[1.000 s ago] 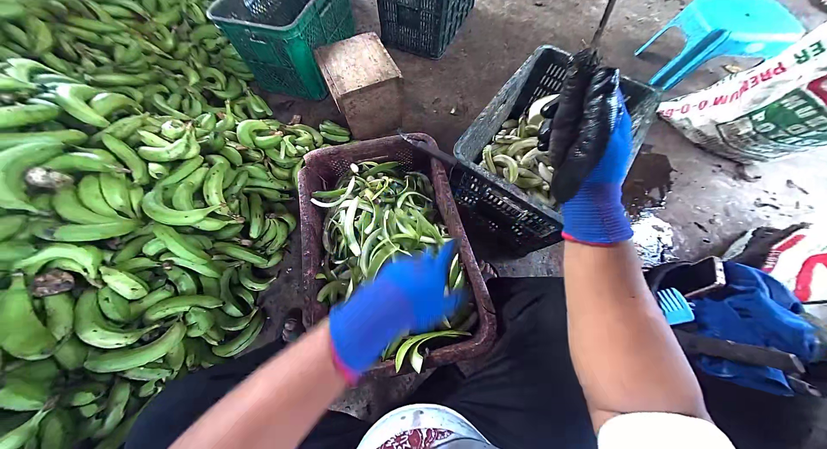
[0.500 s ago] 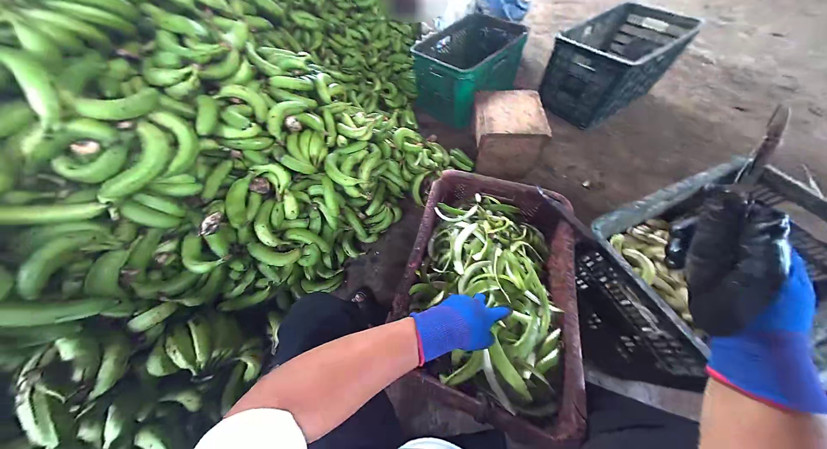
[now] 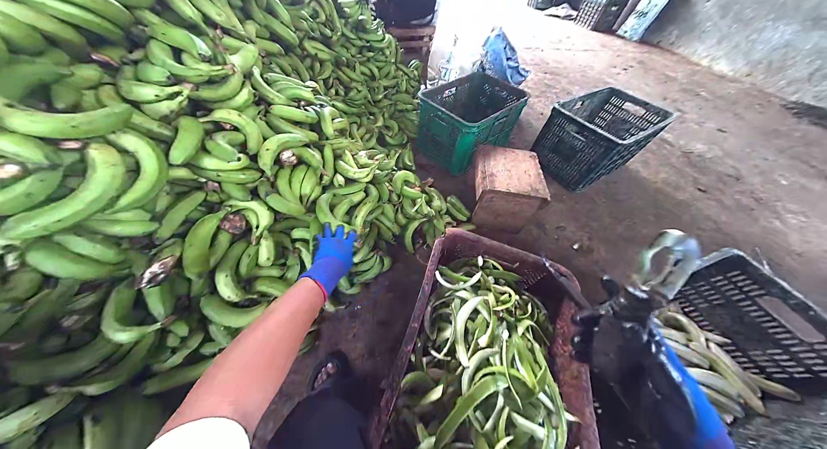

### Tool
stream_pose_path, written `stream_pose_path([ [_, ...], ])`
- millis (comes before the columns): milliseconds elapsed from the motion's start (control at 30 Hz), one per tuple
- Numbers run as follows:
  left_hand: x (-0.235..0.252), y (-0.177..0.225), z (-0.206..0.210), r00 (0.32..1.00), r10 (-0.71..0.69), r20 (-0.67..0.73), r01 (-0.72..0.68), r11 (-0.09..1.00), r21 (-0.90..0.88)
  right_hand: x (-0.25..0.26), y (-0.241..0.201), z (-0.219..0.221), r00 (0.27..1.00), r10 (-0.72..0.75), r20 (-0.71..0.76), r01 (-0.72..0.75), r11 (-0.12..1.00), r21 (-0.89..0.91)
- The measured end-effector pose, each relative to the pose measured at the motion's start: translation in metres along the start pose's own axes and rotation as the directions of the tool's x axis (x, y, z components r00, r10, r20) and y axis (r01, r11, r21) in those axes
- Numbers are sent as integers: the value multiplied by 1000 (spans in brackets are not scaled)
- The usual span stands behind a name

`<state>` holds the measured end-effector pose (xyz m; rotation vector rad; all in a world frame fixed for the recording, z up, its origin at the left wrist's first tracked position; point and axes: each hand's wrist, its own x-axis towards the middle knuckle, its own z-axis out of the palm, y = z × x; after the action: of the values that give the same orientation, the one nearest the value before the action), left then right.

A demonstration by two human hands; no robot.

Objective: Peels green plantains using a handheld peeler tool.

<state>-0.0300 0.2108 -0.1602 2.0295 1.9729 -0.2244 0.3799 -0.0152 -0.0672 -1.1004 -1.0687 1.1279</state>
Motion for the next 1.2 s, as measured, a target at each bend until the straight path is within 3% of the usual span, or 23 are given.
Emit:
stream_pose_path([
  [100, 50, -24, 12, 994, -70, -81, 72, 997, 27, 4, -5, 12, 997, 28, -66, -37, 990, -137],
  [200, 78, -42, 23, 990, -55, -133, 59, 998, 31, 0, -11, 22, 986, 55, -160, -107, 936, -336],
  [300, 84, -56, 18, 986, -11, -166, 17, 999, 35, 1, -2, 27, 992, 47, -121, -87, 934, -348],
  [433, 48, -30, -24, 988, 22, -156, -53, 979, -197, 0, 18, 33, 995, 3, 102, 46, 876, -480],
  [533, -16, 33, -47, 962, 243, -126, -273, 891, -362, -4, 21, 50, 980, 18, 197, 99, 817, -568],
  [600, -70, 88, -53, 867, 482, -127, -497, 820, -284, -7, 14, 62, 977, 39, 211, 91, 814, -574],
  [700, -143, 161, -49, 582, 792, -186, -810, 584, -51, -16, 6, 64, 993, 5, 118, 59, 843, -535],
  [767, -170, 190, -44, 438, 847, -302, -884, 467, 28, -25, -2, 57, 998, -56, -8, 47, 898, -437],
  [800, -175, 198, -40, 412, 817, -403, -886, 462, 33, -30, -9, 55, 993, -94, -77, 59, 925, -375],
  [833, -180, 202, -35, 436, 746, -504, -871, 491, -27, -36, -16, 53, 981, -137, -138, 87, 943, -320],
  [867, -185, 205, -31, 525, 644, -557, -829, 534, -165, -40, -19, 49, 965, -185, -185, 128, 951, -282],
  [900, -191, 206, -29, 652, 530, -542, -754, 524, -395, -45, -22, 45, 951, -216, -221, 159, 955, -252],
  [933, -197, 205, -29, 780, 441, -443, -619, 442, -649, -49, -25, 42, 945, -226, -237, 171, 958, -232],
  [967, -201, 205, -28, 868, 391, -306, -431, 287, -855, -53, -26, 39, 949, -230, -216, 184, 960, -212],
  [1000, -206, 206, -27, 913, 371, -169, -217, 92, -972, -54, -26, 36, 964, -214, -159, 181, 963, -198],
  [1033, -209, 208, -27, 925, 373, -68, -37, -88, -995, -54, -26, 33, 983, -168, -74, 151, 968, -199],
  [1067, -208, 209, -25, 928, 370, -35, 52, -222, -974, -52, -25, 30, 993, -117, 24, 119, 963, -241],
  [1100, -206, 207, -21, 936, 343, -80, 26, -293, -956, -47, -22, 28, 992, -75, 101, 105, 940, -326],
  [1133, -201, 203, -17, 942, 290, -170, -84, -286, -954, -42, -19, 28, 992, -32, 126, 84, 899, -431],
  [1200, -194, 194, -11, 909, 175, -380, -371, -83, -925, -41, -15, 33, 999, -50, 17, 51, 814, -579],
])
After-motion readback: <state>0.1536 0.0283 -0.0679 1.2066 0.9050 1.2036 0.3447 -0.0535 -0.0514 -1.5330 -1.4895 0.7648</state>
